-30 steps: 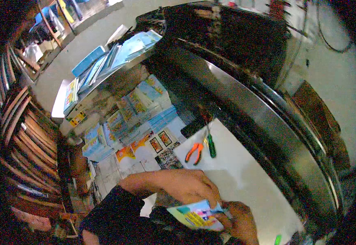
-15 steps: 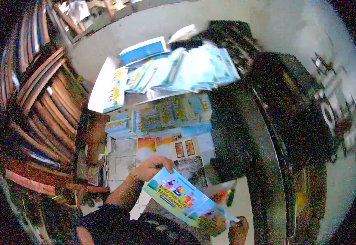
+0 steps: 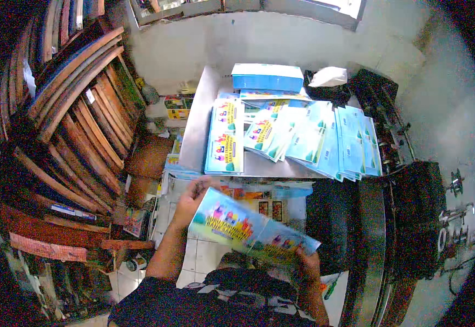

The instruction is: The person picks up printed paper booklets from a stack and aligns them by hand on a work table, then gathers the aligned booklets into a larger stack.

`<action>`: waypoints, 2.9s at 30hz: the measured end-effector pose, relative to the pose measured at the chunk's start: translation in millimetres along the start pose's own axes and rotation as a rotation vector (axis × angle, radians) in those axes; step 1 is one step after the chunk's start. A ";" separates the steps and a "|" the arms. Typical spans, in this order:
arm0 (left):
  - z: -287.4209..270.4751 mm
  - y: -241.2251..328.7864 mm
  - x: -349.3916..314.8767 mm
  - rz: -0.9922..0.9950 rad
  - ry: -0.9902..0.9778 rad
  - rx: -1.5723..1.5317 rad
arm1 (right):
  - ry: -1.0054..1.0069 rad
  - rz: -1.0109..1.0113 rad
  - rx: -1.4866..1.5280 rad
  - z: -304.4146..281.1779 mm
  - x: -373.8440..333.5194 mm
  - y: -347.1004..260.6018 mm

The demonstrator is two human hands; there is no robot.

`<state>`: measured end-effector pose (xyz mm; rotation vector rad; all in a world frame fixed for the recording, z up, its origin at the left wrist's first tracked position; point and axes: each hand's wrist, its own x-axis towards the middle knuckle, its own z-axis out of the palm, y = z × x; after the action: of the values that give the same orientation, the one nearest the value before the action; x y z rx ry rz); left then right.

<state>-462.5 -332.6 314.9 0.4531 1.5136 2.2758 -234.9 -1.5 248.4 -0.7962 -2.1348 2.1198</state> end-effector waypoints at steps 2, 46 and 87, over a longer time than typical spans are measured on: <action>-17.5 9.0 16.2 0.077 0.425 0.289 | 0.063 -0.070 0.384 33.8 16.5 -72.9; 60.9 44.5 387.8 -0.057 0.118 1.057 | -0.092 -0.118 0.066 54.8 302.1 -195.2; 127.3 47.6 298.6 0.046 0.149 0.688 | -0.146 -0.341 0.531 85.4 357.0 -186.9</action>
<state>-673.0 -106.1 424.6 0.5030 2.3756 1.7926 -638.4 62.8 301.1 -0.2154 -1.4878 2.4201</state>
